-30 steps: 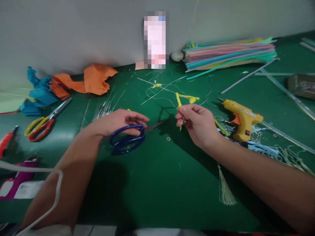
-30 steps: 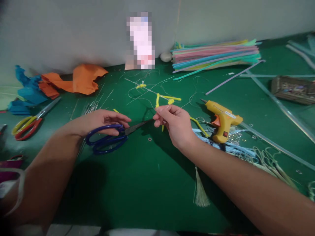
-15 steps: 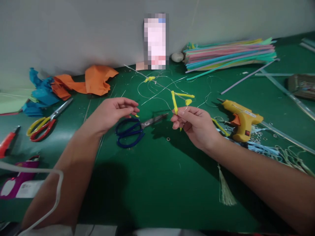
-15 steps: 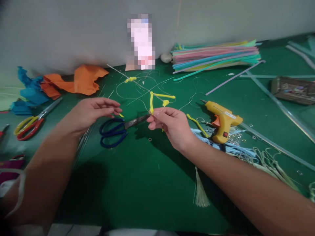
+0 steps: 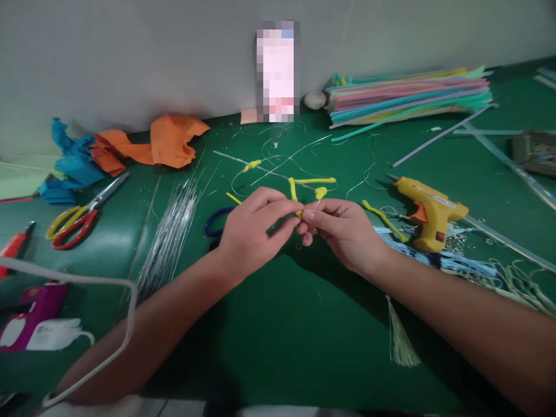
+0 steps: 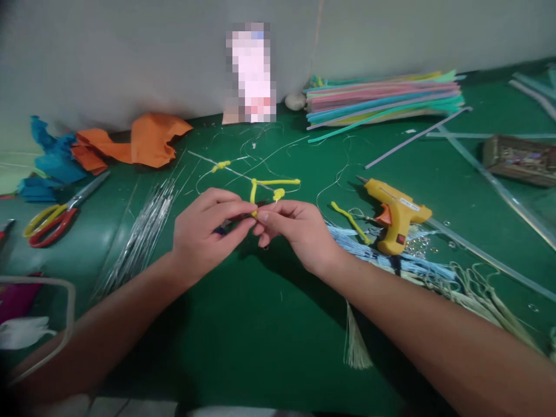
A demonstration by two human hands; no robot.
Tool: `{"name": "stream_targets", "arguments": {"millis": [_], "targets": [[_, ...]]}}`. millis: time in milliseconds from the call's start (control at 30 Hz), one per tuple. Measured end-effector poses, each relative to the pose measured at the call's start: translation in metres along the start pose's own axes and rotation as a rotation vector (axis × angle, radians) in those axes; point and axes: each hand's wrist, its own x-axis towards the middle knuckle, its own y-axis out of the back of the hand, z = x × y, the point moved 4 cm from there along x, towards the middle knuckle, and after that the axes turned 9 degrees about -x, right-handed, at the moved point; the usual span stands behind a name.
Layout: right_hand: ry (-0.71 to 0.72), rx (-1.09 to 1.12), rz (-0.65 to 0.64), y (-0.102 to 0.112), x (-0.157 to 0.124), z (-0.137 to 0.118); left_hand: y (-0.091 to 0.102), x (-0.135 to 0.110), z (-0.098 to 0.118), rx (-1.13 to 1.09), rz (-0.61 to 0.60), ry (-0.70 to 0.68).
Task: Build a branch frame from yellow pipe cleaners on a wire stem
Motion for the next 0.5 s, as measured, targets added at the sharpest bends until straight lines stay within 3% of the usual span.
{"name": "stream_targets", "arguments": {"millis": [500], "targets": [[-0.038,0.018,0.009,0.0006,0.0010,0.0023,0.0006,-0.0002,-0.0068,-0.096,-0.012,-0.029]]}}
